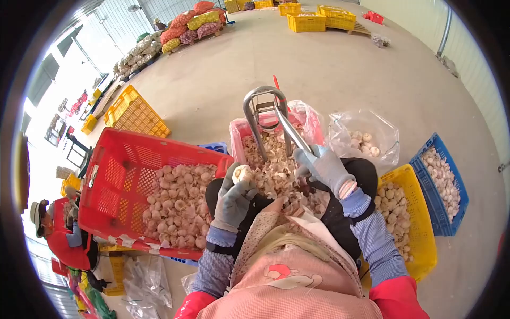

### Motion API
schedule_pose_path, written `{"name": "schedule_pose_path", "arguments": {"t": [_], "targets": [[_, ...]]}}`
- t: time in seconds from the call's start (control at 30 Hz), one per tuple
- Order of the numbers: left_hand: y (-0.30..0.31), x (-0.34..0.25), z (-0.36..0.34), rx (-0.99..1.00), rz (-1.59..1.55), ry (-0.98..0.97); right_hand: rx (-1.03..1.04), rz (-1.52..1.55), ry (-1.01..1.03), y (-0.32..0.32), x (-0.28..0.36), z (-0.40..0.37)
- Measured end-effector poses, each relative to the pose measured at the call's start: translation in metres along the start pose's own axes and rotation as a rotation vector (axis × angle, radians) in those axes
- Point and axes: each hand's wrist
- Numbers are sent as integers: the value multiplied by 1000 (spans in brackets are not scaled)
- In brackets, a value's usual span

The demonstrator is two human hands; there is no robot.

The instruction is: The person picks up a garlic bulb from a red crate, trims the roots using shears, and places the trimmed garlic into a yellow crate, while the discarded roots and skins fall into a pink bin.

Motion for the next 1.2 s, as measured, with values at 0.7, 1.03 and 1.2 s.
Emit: {"name": "schedule_pose_path", "arguments": {"t": [0.7,1.03,1.2], "targets": [[20,26,135,-172,357,241,-45,-232,24,6,-32,31],[5,15,141,-303,235,385,-8,10,-135,2,0,15],[0,18,141,-345,179,311,-57,113,-157,0,13,8]]}}
Point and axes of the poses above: each hand's wrist, its own z-axis towards the middle knuckle, its own y-axis out of the back of the hand, x = y × z, and after that the axes turned 14 degrees about x, right-handed
